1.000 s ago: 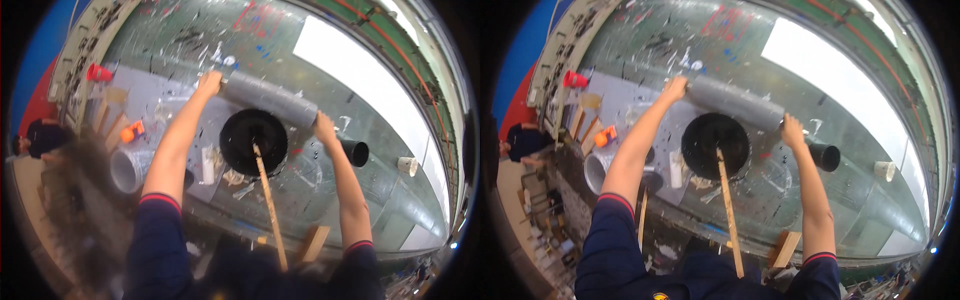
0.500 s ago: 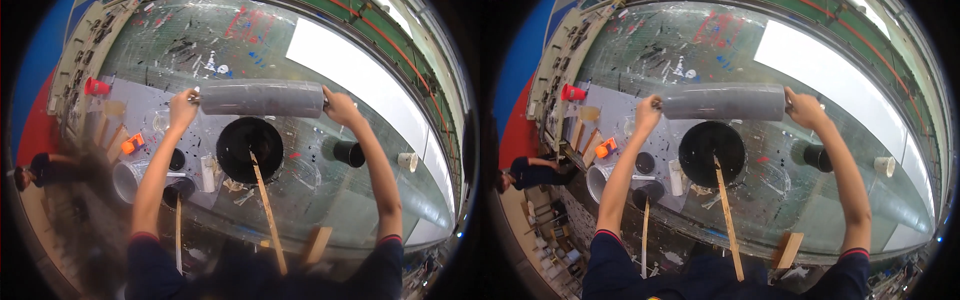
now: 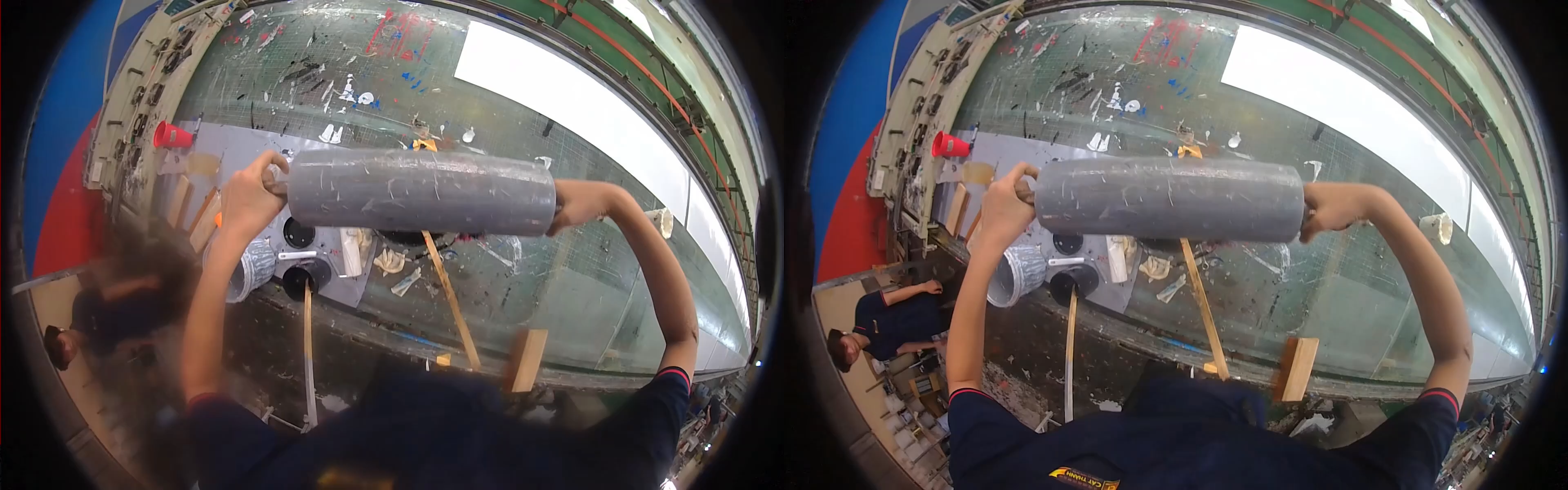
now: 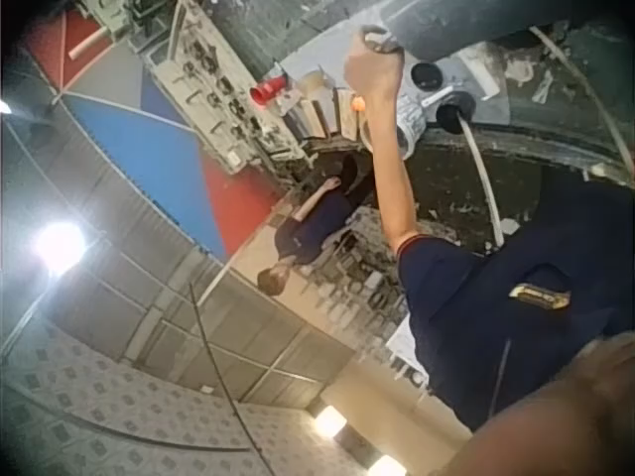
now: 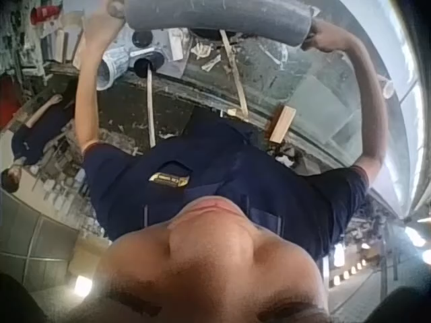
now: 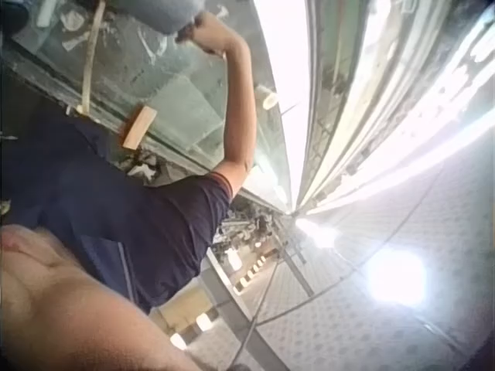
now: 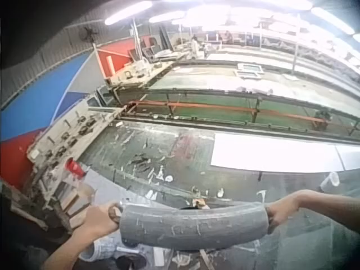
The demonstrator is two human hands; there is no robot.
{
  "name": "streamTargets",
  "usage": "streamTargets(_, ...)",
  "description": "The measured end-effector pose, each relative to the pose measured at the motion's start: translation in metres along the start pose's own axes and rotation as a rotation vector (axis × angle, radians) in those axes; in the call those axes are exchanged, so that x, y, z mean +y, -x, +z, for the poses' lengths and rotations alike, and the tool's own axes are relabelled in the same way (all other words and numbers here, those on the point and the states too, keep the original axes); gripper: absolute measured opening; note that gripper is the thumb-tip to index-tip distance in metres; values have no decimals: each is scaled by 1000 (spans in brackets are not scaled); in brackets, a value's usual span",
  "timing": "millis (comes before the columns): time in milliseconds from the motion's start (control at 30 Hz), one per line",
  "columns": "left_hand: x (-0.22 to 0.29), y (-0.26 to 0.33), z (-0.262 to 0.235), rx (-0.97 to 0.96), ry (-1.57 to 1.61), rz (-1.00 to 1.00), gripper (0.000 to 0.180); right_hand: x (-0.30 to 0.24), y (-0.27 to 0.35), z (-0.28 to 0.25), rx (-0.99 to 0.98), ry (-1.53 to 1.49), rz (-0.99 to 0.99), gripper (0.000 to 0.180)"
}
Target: Applying a protective plastic film or laminating a long white sheet using a roller on a production table.
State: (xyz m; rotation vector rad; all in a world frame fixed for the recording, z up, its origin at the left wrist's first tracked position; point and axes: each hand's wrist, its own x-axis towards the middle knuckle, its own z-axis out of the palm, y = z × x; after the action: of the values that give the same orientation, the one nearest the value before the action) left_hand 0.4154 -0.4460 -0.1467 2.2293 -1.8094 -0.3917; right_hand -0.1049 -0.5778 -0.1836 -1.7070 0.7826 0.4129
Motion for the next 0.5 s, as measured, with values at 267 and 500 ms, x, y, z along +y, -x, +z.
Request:
streamTargets(267, 59, 124, -41, -127, -87, 242, 32, -6, 137, 150, -30, -97, 91, 58)
streamTargets(500, 172, 193, -45, -76, -112, 494, 31, -18, 320, 268, 282, -113, 223, 57)
